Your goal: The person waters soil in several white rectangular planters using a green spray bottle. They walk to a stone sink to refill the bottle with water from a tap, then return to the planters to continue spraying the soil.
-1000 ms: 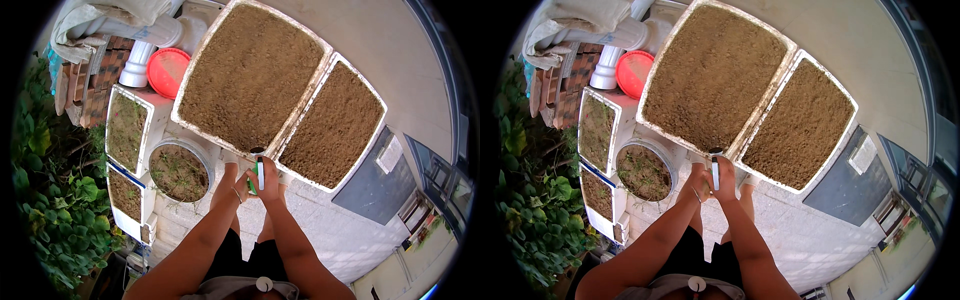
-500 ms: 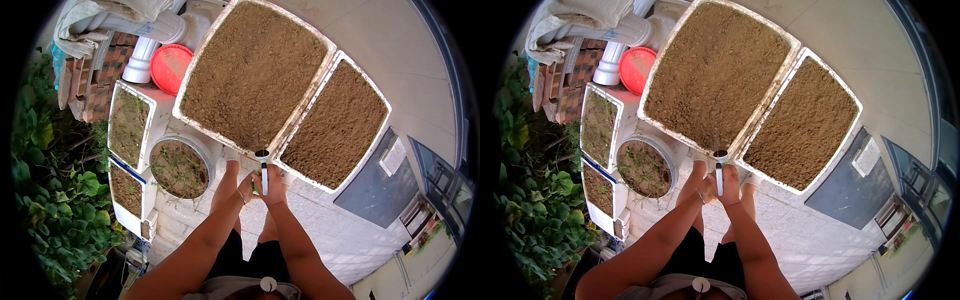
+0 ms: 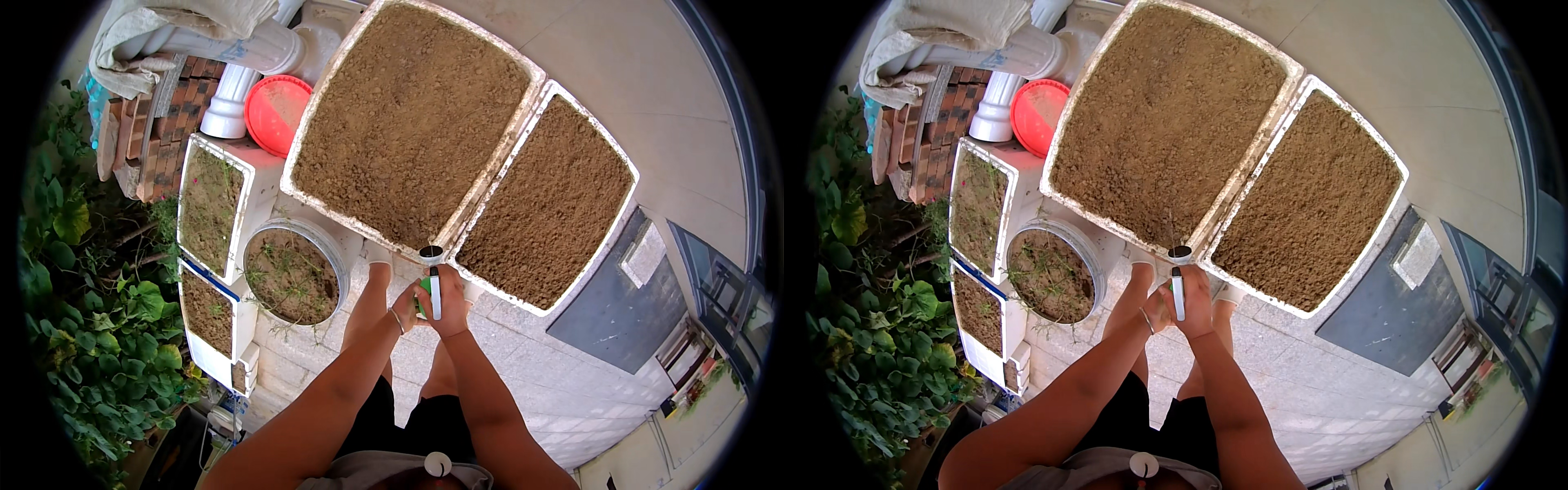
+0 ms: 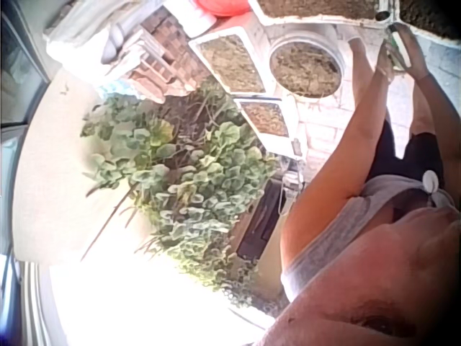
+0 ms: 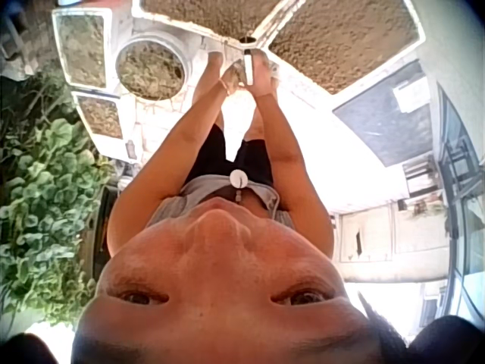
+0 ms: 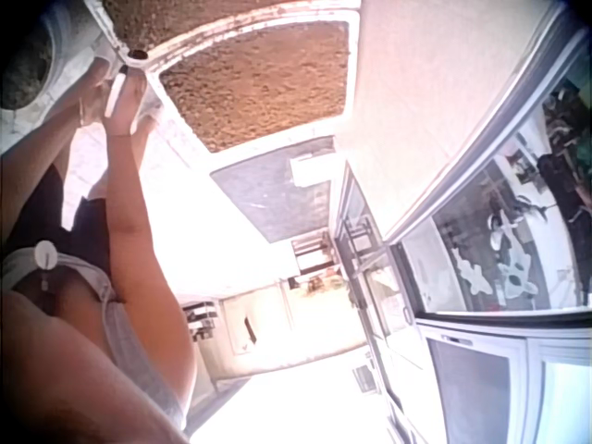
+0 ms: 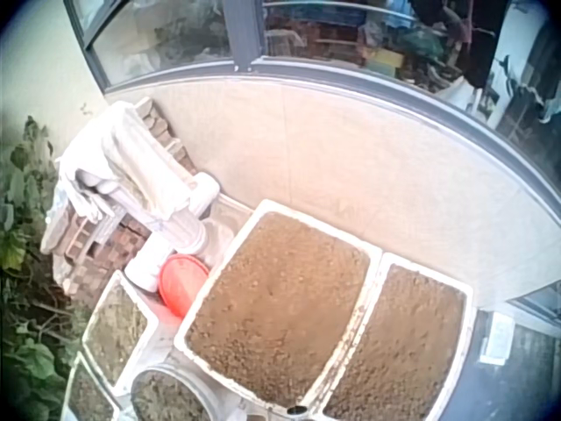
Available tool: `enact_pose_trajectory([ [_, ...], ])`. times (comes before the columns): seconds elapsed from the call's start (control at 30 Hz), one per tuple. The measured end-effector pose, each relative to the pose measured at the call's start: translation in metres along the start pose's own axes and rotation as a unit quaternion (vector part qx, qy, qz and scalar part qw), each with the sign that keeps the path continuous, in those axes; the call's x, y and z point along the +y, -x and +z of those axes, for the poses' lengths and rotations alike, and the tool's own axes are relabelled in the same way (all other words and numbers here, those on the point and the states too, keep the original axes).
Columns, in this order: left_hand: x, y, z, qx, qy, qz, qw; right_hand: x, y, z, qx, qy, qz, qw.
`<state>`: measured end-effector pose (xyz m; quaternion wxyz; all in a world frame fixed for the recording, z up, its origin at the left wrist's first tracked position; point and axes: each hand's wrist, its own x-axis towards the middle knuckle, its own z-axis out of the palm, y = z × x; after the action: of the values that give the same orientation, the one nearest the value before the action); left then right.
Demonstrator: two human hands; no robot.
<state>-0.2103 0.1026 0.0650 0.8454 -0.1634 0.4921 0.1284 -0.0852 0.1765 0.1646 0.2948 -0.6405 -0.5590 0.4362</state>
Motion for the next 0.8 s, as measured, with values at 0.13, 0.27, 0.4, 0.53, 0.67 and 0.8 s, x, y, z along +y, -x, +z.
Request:
enact_pose_trajectory([
  [0.13,-0.002,0.001,-0.009,0.021,-0.002,0.018,1.0,-0.001,0.003,0.007,-0.036,-0.011,0.051,0.998],
  [0.27,0.004,0.007,-0.01,0.031,-0.011,0.024,0.999,-0.002,0.0,0.016,0.01,-0.016,-0.029,0.999],
  [0.4,0.009,0.024,0.006,0.058,0.006,0.019,0.998,0.011,0.01,0.02,-0.053,-0.013,0.035,0.998],
  [0.53,0.003,0.024,-0.009,0.044,-0.004,0.016,0.999,0.004,0.011,0.026,-0.027,-0.025,-0.022,0.999],
  [0.67,-0.005,0.022,-0.007,0.049,0.003,0.023,0.999,0.009,0.015,0.026,-0.053,-0.019,0.001,0.998],
  [0.8,-0.011,0.022,-0.008,0.057,0.013,0.045,0.997,0.009,0.018,0.025,-0.055,-0.019,-0.025,0.998],
])
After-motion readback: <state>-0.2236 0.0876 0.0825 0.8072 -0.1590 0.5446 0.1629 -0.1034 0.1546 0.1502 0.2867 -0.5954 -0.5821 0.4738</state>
